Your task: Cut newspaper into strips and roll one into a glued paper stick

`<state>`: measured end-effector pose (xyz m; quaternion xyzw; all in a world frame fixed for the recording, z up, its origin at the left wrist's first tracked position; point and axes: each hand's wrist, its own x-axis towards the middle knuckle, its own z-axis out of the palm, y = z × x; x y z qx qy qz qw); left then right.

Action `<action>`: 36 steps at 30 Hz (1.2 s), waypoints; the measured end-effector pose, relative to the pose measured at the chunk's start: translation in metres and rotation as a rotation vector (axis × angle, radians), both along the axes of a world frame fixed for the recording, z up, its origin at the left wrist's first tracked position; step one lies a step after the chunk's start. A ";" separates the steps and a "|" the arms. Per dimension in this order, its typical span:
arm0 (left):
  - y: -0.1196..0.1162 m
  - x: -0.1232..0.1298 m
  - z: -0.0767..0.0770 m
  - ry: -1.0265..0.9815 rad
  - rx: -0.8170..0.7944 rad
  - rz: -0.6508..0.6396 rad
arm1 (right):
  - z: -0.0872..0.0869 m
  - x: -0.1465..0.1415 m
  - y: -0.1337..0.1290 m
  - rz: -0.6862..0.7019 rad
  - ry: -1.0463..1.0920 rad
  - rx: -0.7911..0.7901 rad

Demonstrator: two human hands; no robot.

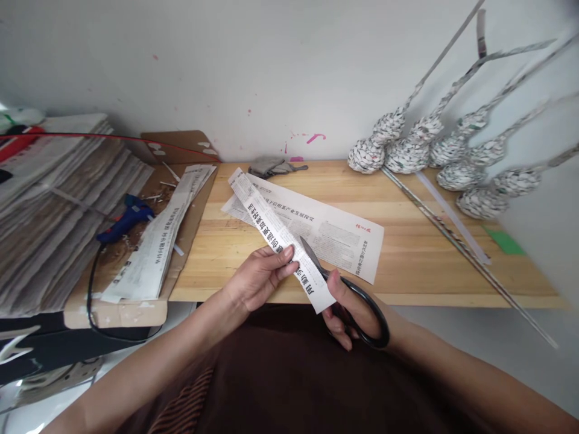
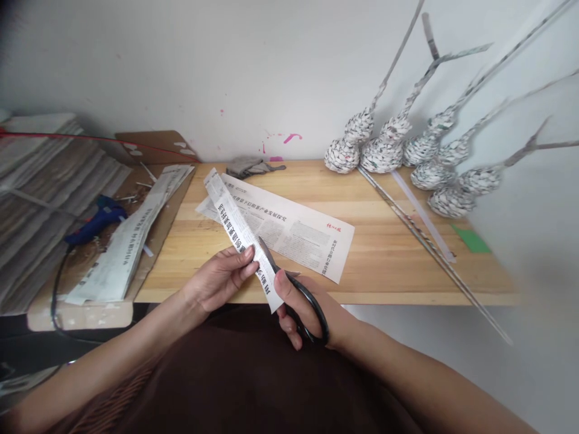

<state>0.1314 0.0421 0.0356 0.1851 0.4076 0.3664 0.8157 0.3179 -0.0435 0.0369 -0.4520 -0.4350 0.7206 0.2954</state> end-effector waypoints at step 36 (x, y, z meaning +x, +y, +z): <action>0.005 -0.006 0.004 -0.025 0.061 -0.041 | 0.019 0.002 0.005 0.118 -0.168 0.129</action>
